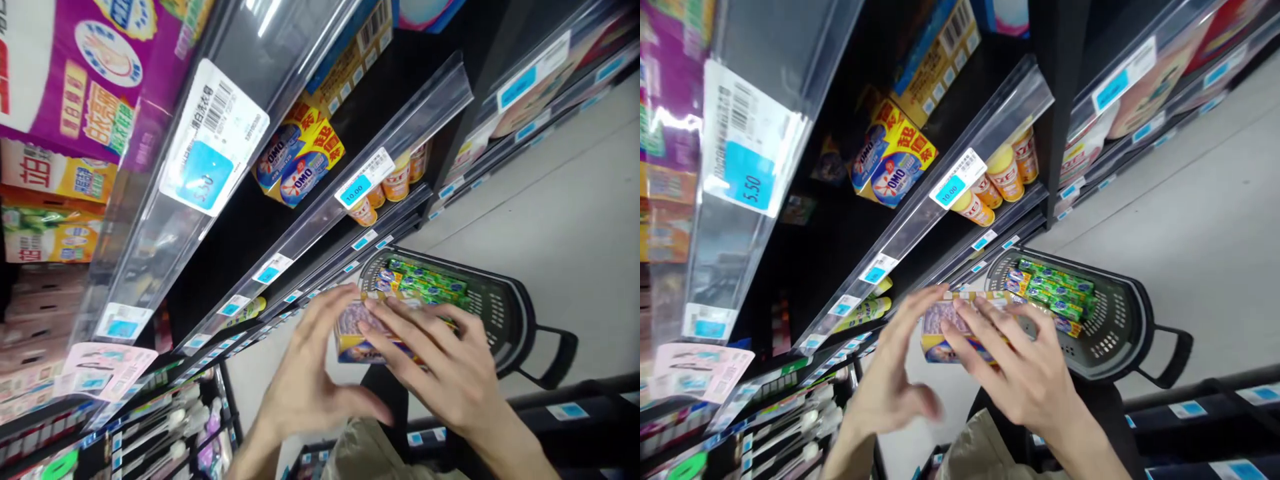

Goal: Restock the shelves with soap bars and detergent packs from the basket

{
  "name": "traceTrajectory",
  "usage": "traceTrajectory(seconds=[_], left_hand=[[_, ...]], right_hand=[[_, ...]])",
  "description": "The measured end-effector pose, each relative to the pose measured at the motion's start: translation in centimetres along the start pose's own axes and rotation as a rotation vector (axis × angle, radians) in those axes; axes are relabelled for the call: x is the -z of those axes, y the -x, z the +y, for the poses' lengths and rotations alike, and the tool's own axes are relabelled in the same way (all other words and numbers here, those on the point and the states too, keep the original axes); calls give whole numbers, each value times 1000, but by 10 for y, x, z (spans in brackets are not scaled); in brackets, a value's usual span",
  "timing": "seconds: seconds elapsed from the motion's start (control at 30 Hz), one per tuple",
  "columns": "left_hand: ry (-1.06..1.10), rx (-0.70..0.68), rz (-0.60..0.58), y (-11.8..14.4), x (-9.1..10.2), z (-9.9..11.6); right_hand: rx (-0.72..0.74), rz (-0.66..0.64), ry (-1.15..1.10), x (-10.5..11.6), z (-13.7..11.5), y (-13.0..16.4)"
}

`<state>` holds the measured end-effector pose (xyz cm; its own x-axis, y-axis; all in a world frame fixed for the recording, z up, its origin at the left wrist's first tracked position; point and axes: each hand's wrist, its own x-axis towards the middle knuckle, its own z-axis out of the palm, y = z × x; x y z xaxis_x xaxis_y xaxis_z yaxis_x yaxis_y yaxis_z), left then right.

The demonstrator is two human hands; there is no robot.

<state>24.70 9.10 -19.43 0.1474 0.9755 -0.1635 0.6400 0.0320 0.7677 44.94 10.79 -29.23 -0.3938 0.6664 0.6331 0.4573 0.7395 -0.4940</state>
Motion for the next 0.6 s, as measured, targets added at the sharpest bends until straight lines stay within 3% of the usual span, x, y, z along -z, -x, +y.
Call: traceTrajectory(seconds=[0.07, 0.17, 0.27, 0.37, 0.47, 0.6], left_hand=[[-22, 46, -64, 11, -13, 2], [59, 98, 33, 12, -15, -3], [181, 132, 146, 13, -6, -12], [300, 109, 402, 16, 14, -23], [351, 29, 752, 10, 43, -36], [67, -133, 1024, -20, 79, -51]], right_hand=[[10, -9, -24, -1, -9, 6], [-38, 14, -57, -8, -21, 13], [-70, 149, -138, -19, -27, 10], [-197, 321, -221, -25, -21, 4], [-402, 350, -263, -21, -2, 15], [-559, 288, -224, -12, 27, 71]])
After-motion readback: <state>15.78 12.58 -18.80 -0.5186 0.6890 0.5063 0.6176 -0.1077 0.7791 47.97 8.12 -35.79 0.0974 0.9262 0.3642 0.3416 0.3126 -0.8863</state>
